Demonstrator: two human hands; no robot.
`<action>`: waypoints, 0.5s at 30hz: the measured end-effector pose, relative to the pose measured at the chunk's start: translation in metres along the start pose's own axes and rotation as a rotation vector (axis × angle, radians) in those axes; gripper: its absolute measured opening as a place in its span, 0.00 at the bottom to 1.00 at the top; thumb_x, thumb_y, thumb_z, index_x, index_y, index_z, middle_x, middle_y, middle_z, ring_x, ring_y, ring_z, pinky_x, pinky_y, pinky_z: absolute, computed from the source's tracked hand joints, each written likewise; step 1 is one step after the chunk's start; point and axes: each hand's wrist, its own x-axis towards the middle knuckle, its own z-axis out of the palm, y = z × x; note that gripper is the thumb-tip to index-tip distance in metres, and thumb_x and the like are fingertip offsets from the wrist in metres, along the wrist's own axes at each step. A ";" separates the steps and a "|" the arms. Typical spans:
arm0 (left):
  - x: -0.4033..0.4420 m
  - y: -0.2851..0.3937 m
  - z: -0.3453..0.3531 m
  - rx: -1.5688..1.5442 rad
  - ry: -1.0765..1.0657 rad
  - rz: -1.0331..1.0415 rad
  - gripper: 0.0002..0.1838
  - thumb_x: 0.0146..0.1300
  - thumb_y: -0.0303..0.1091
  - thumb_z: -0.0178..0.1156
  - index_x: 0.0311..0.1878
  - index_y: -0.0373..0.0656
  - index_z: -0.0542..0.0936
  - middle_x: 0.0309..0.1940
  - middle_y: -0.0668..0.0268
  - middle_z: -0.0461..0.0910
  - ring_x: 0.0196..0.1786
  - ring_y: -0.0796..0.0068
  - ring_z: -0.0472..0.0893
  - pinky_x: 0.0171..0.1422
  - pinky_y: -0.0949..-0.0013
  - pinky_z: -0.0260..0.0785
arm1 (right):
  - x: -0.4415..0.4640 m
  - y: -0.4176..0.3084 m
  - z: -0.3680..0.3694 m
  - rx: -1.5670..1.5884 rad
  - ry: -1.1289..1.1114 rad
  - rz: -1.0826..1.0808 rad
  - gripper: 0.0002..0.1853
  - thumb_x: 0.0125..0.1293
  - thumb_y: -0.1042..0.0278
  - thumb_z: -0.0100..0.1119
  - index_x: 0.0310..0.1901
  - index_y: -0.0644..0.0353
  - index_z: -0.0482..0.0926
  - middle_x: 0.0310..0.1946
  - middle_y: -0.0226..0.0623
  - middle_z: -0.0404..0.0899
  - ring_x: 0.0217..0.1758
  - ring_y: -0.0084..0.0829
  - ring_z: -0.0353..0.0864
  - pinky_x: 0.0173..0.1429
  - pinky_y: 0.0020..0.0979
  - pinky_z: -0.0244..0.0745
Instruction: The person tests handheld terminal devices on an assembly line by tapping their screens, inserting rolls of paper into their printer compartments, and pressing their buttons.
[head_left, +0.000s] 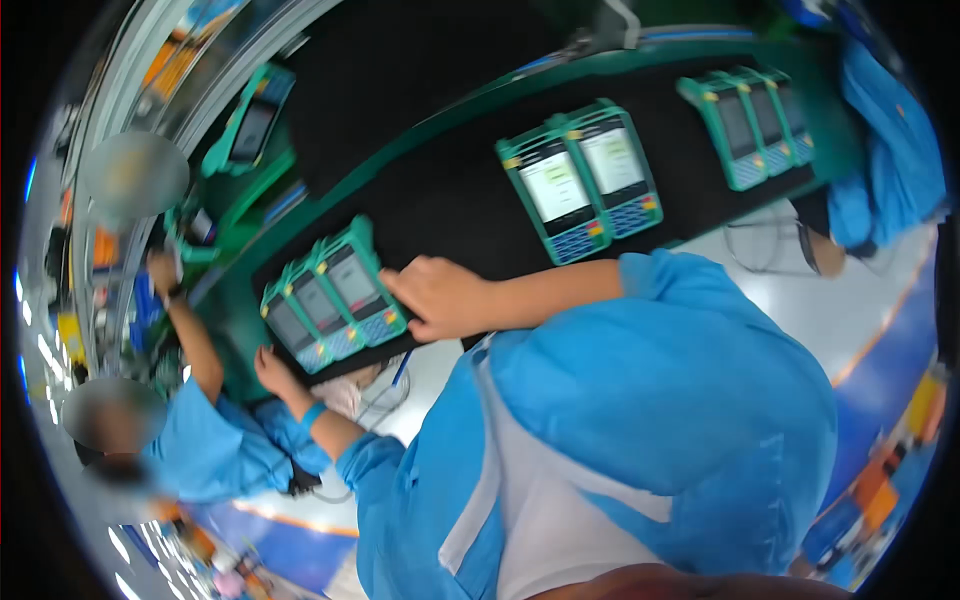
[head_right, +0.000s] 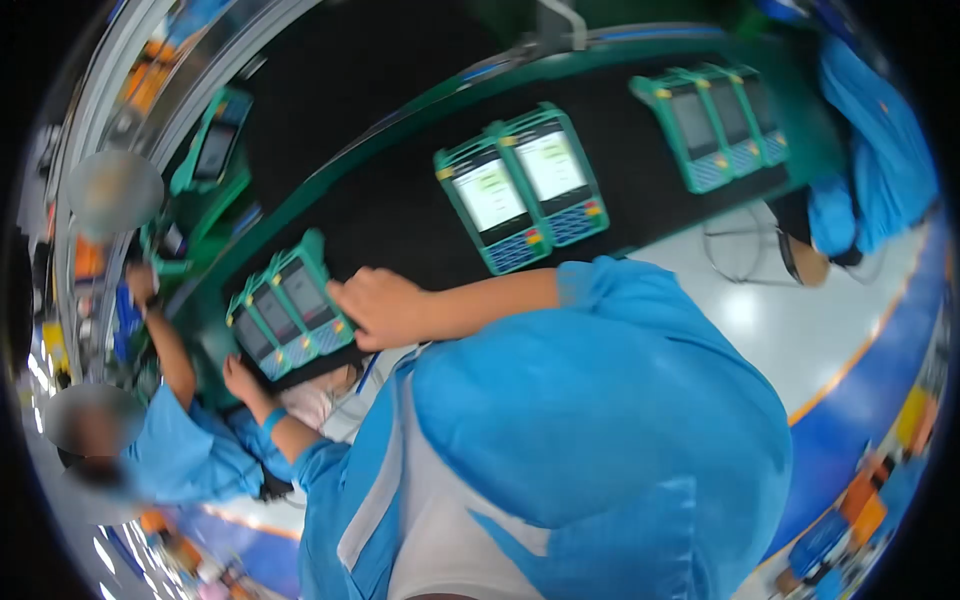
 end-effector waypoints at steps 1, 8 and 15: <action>0.003 0.000 0.001 0.140 -0.011 0.018 0.21 0.63 0.41 0.51 0.49 0.33 0.79 0.46 0.50 0.80 0.47 0.59 0.80 0.55 0.64 0.69 | -0.001 -0.002 -0.003 -0.053 -0.012 -0.013 0.38 0.44 0.61 0.62 0.57 0.72 0.64 0.36 0.44 0.73 0.40 0.41 0.72 0.43 0.37 0.69; 0.002 0.037 0.010 0.542 -0.064 0.075 0.22 0.62 0.48 0.54 0.44 0.35 0.78 0.40 0.50 0.81 0.43 0.50 0.79 0.47 0.56 0.69 | -0.012 -0.017 -0.019 -0.342 -0.295 -0.030 0.50 0.45 0.40 0.64 0.60 0.77 0.64 0.64 0.60 0.59 0.73 0.53 0.49 0.70 0.54 0.47; 0.014 0.038 0.012 0.689 -0.071 0.179 0.17 0.58 0.42 0.56 0.34 0.33 0.77 0.33 0.49 0.80 0.36 0.47 0.79 0.42 0.52 0.70 | -0.024 -0.014 0.018 -0.524 -0.267 -0.087 0.43 0.57 0.40 0.54 0.58 0.78 0.66 0.60 0.64 0.64 0.67 0.56 0.61 0.69 0.49 0.56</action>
